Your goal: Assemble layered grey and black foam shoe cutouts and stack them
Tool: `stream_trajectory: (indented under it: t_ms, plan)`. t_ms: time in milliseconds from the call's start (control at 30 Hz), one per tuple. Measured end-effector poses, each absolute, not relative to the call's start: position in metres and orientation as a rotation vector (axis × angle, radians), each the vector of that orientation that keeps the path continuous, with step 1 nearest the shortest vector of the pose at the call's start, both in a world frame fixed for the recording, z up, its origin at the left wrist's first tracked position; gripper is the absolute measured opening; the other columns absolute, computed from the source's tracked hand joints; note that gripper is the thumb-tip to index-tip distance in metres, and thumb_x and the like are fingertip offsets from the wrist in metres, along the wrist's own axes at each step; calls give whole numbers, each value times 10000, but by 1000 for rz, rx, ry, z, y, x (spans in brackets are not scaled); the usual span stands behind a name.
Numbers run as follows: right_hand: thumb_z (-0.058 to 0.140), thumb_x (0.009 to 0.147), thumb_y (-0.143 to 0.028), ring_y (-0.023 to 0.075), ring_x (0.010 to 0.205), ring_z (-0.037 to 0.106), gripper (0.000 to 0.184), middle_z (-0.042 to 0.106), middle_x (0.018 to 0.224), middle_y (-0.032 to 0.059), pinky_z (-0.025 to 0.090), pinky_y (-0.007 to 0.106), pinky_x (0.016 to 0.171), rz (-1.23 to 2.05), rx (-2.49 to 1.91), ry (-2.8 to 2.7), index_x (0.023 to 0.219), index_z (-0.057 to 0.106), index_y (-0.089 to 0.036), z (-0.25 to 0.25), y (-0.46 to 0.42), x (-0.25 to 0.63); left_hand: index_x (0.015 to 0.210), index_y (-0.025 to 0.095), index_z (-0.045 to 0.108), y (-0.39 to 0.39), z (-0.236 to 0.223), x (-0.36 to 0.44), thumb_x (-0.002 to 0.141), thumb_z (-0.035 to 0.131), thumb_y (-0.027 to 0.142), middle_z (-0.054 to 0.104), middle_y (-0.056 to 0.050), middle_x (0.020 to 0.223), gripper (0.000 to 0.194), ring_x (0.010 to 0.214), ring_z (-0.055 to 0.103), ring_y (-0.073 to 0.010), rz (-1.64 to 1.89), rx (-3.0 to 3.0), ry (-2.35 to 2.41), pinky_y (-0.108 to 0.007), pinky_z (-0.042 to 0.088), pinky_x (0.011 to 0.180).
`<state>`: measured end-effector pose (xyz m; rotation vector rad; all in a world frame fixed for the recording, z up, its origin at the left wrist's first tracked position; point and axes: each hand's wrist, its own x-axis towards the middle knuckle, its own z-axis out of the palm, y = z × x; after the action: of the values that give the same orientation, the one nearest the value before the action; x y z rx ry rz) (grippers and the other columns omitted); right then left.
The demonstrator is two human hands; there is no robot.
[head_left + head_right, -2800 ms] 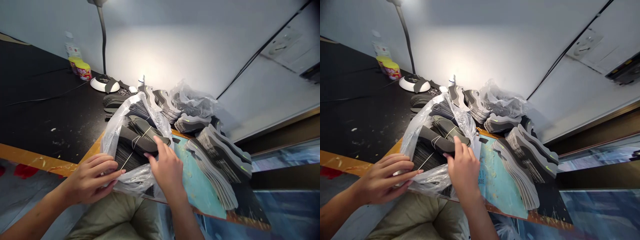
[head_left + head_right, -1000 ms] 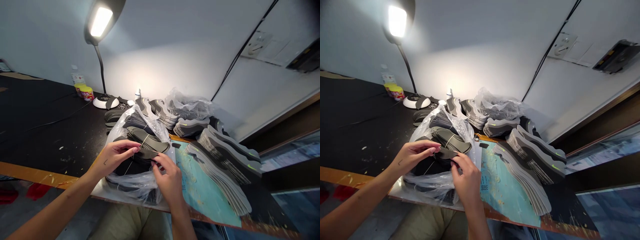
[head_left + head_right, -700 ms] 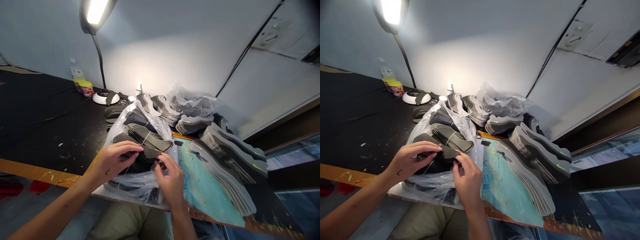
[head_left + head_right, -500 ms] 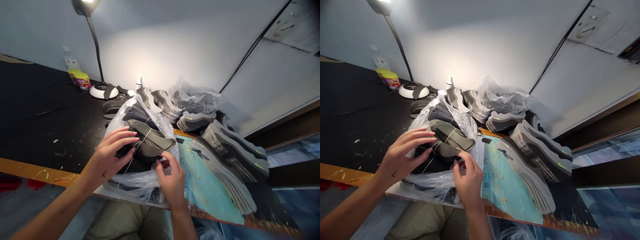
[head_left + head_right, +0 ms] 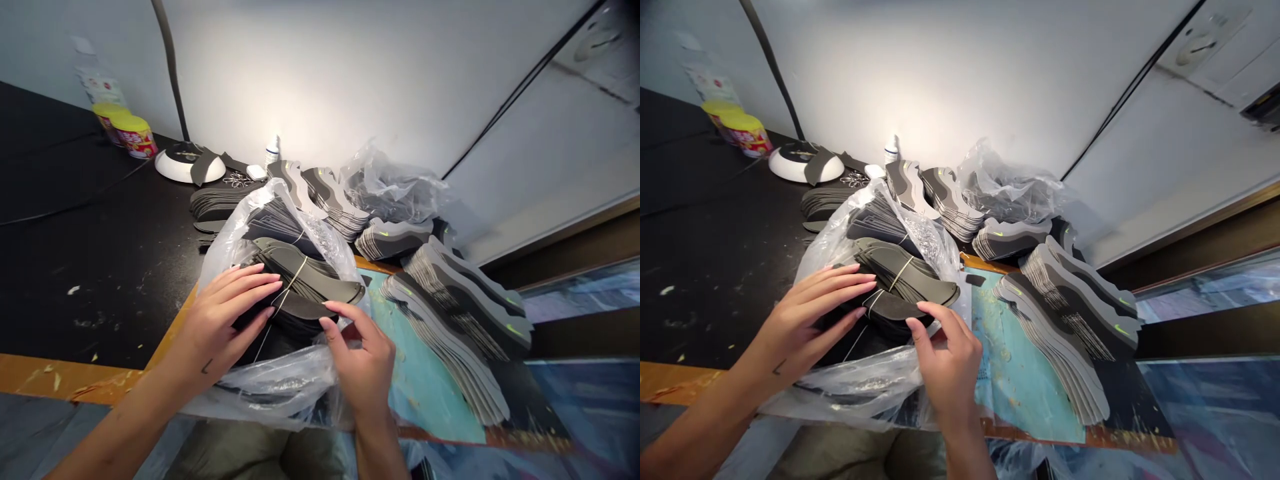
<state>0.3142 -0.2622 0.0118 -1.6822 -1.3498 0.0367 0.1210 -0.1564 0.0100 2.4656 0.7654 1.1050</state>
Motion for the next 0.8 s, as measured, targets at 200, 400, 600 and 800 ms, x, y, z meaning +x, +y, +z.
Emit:
stream_trajectory:
  t_ms: [200,400,600,800]
  plan:
    - [694,826,-253,114,596,588,220,718,957,11,527,252,601,191,-1681,-1249,1046,682,-248,3,-266,311,1356,237,504,-160,10,122,933,538,254,544,-70,1416,425,1358,449,-267,1029,2481,928,-489,314,1172]
    - [687,842,-202,134,741,649,177,709,1093,37,542,259,663,131,-1602,-1235,1005,651,-260,-10,-273,305,1431,219,392,-157,7,111,884,566,340,481,-95,1444,586,1363,411,-303,1026,2369,1117,-490,308,1154]
    - [672,846,-201,194,953,681,182,710,1098,52,569,306,760,122,-1585,-1261,1015,645,-262,-20,-279,308,1364,266,498,-148,8,97,948,514,339,555,-53,1364,423,1275,485,-271,987,2267,1118,-430,369,1092]
    - [670,838,-195,213,976,689,177,722,1062,60,576,378,851,114,-1552,-1223,1006,660,-251,-27,-280,307,1356,279,510,-150,11,96,957,536,289,547,-39,1359,400,1269,489,-241,1008,2234,1102,-378,382,1092]
